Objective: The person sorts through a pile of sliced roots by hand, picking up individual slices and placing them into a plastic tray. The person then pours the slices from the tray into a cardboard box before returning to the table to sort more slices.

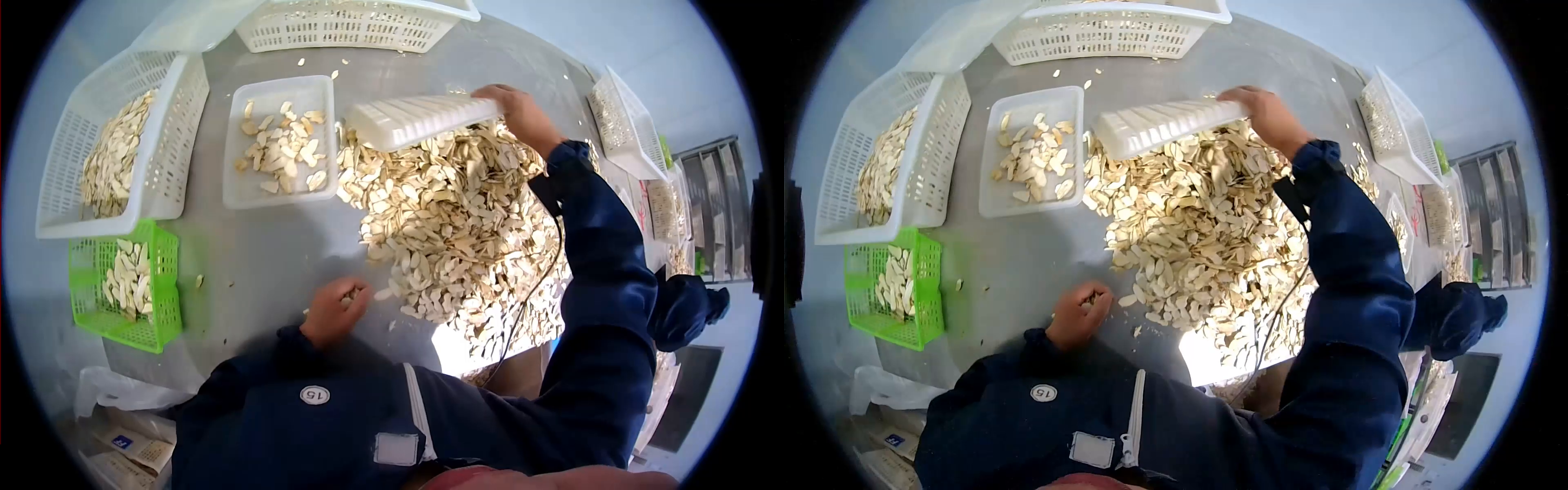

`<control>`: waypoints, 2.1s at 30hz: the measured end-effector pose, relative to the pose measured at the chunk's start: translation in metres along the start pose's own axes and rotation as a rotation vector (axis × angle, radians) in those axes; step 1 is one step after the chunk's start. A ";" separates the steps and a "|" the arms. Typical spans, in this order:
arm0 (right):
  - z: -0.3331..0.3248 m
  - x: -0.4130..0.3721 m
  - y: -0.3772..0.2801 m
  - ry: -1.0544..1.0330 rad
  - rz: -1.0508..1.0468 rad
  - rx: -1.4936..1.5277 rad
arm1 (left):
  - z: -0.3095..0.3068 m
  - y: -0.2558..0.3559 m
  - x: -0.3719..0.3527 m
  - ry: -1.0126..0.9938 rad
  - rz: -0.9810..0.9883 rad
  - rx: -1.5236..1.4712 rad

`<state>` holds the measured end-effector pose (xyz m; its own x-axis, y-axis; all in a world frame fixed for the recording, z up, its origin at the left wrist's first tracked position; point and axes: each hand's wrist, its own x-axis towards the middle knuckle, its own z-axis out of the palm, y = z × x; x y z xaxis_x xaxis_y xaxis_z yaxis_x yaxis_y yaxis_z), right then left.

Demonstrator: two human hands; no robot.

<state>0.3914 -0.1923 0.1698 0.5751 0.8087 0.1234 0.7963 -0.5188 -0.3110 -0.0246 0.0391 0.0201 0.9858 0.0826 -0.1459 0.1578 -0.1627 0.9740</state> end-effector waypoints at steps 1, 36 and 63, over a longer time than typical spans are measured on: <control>-0.006 -0.011 -0.007 -0.008 0.043 -0.049 | 0.003 -0.008 0.003 0.011 0.015 0.000; -0.052 -0.260 0.071 1.057 0.989 1.301 | -0.004 0.012 0.019 -0.084 -0.030 -0.173; 0.001 -0.361 -0.181 0.217 0.717 0.267 | 0.005 0.021 0.013 -0.061 -0.124 -0.354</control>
<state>0.0390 -0.3899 0.1804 0.9760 0.2170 -0.0203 0.1625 -0.7864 -0.5960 -0.0080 0.0319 0.0375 0.9638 0.0195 -0.2659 0.2572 0.1956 0.9464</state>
